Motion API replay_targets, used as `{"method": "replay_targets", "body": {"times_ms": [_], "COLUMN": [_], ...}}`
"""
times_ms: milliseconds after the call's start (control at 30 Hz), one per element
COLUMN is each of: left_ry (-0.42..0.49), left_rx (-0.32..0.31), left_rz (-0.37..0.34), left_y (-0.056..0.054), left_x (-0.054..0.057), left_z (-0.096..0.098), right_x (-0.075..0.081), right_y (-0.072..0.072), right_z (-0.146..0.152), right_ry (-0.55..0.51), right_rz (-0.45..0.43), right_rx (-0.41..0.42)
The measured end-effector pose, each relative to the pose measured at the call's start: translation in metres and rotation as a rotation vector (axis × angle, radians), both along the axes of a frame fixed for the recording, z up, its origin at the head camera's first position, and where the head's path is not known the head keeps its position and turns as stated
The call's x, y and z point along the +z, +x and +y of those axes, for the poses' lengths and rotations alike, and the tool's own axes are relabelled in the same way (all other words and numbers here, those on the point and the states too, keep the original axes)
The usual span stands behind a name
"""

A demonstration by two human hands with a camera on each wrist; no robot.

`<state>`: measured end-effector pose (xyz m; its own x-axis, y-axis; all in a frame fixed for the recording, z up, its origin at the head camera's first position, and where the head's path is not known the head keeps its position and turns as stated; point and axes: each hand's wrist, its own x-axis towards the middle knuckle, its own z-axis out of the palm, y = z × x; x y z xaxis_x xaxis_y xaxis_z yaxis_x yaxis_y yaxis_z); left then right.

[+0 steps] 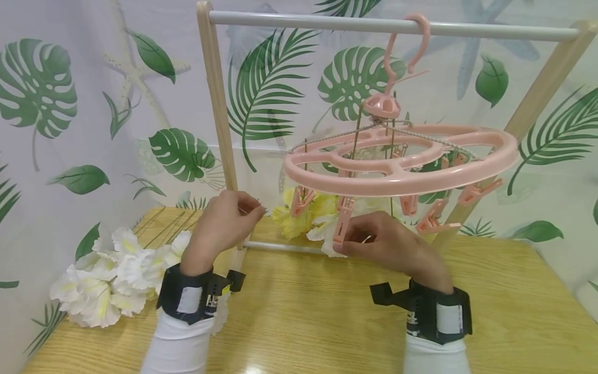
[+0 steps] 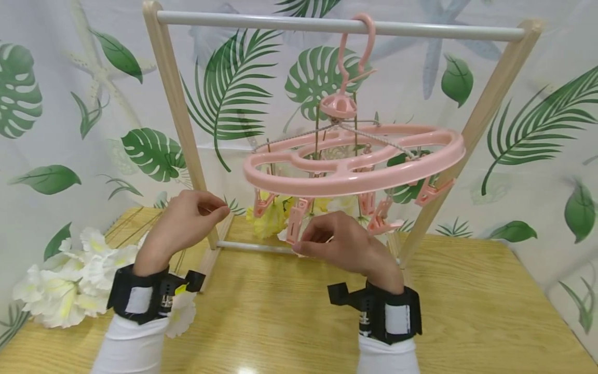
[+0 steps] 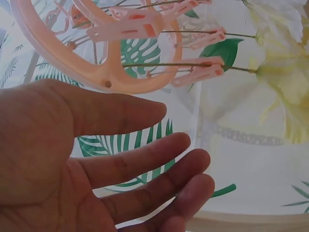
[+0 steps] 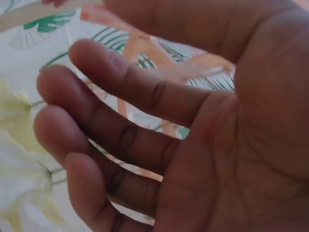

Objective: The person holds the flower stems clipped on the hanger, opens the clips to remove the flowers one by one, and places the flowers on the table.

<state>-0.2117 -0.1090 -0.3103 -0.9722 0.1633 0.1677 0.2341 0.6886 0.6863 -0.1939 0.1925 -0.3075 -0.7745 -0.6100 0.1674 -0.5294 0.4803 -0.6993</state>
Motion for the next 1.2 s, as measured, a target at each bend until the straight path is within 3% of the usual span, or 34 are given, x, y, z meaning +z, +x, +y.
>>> {"method": "replay_targets", "body": {"times_ms": [167, 433, 600, 867, 1000, 1200], "left_ry": [0.026, 0.071, 0.114, 0.142, 0.170, 0.209], "left_rx": [-0.041, -0.120, -0.156, -0.234, -0.224, -0.200], "left_rz": [0.025, 0.042, 0.027, 0.099, 0.091, 0.101], "left_y": [-0.001, -0.002, -0.003, -0.005, -0.006, -0.007], "left_x": [-0.002, -0.009, -0.016, -0.030, -0.036, -0.043], "left_z": [0.012, 0.031, 0.044, 0.064, 0.073, 0.085], "right_x": [0.000, -0.002, -0.002, -0.001, -0.001, -0.003], "right_y": [0.005, 0.008, 0.008, 0.007, 0.007, 0.008], "right_z": [0.014, 0.022, 0.027, 0.034, 0.039, 0.042], "right_ry": [-0.030, -0.063, -0.053, 0.098, 0.116, 0.108], "right_rz": [0.041, 0.008, -0.002, -0.099, -0.138, -0.113], "right_rx": [-0.074, -0.192, -0.176, -0.100, -0.062, -0.050]}}
